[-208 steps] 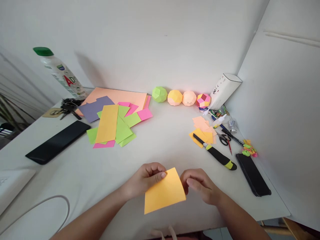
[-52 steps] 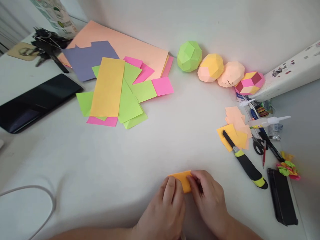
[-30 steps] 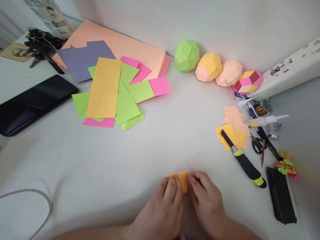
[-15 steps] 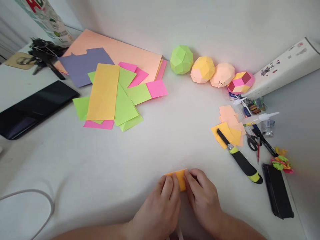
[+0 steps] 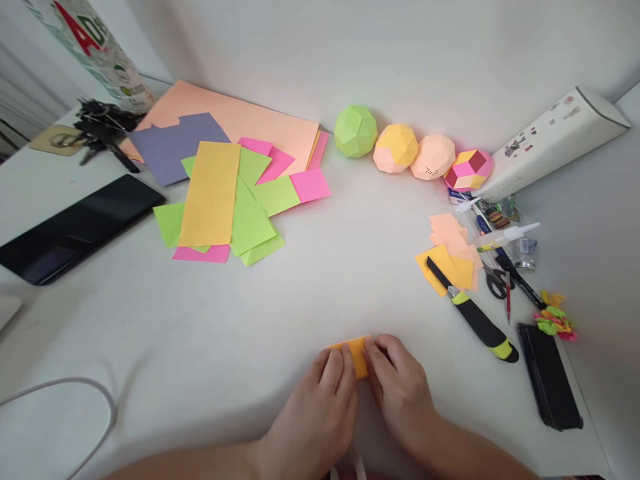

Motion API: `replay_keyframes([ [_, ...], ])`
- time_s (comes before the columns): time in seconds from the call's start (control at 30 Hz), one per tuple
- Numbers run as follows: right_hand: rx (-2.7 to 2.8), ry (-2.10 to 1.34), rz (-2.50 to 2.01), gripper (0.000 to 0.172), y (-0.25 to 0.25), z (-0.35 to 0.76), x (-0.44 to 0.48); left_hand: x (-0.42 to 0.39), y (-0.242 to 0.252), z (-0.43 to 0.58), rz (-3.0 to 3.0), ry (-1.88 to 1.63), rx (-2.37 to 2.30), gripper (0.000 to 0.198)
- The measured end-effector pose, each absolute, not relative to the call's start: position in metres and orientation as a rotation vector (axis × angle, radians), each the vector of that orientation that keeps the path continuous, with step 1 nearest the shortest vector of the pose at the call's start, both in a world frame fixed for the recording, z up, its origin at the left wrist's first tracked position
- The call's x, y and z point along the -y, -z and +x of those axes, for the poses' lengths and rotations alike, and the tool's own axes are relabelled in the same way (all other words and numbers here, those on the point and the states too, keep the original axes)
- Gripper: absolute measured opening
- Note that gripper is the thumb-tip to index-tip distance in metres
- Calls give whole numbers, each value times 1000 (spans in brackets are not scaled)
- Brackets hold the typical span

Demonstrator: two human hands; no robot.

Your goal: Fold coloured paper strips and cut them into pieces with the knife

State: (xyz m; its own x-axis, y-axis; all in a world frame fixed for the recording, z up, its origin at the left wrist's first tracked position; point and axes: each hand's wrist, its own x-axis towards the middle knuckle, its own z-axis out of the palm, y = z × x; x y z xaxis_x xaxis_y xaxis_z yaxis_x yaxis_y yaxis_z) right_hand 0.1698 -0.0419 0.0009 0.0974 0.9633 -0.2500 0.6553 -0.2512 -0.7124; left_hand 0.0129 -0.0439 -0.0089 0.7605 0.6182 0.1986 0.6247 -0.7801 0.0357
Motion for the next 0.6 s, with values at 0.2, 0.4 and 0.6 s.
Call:
replay_keyframes([
  [0.2,1922,-677,-1827,21,5,174,45,29,4,5,-3060,142,845,22],
  [0.4,2286,-216,-1689,17,10,169,49,29,3,9,-3063,-14,764,23],
  [0.6,2375,122,-1757,19,16,167,53,31,5,11,-3024,-3,743,18],
])
